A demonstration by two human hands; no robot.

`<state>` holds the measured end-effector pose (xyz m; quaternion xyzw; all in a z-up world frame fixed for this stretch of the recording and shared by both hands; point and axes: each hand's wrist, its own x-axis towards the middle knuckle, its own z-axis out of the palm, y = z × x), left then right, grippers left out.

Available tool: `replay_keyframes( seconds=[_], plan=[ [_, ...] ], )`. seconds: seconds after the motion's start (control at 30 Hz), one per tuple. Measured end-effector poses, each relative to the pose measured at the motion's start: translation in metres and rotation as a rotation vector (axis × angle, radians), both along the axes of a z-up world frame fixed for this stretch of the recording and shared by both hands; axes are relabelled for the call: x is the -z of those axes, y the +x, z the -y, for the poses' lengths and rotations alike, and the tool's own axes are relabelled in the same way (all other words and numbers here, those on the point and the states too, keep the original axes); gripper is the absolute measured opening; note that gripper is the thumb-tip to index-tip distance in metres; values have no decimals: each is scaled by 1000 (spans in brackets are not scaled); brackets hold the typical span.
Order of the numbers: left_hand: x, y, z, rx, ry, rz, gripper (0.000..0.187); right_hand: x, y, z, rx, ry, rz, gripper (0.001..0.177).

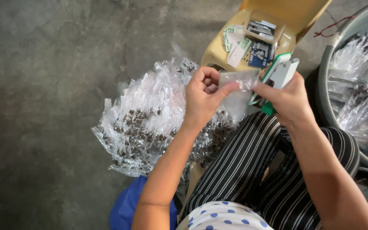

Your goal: Attaching paper labels to small plastic bags containing metal components using a manual stapler.

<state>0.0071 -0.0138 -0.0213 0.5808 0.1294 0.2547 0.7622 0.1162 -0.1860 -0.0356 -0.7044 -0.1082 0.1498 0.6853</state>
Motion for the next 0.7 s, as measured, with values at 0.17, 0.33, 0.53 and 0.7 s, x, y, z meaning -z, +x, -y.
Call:
replay_keyframes(
  seconds=[0.17, 0.33, 0.53, 0.7],
  plan=[
    [-17, -3, 27, 7, 719, -273, 120, -34, -20, -8, 14, -186, 479, 34],
    [37, 18, 14, 20, 902, -377, 40, -9, -9, 3, -73, -381, 804, 38],
    [-2, 14, -23, 307, 564, -331, 41, 0, 17, 16, -91, -440, 606, 33],
    [-39, 6, -46, 493, -693, 131, 73, -41, -9, 2, -101, -221, 24, 29]
  ],
)
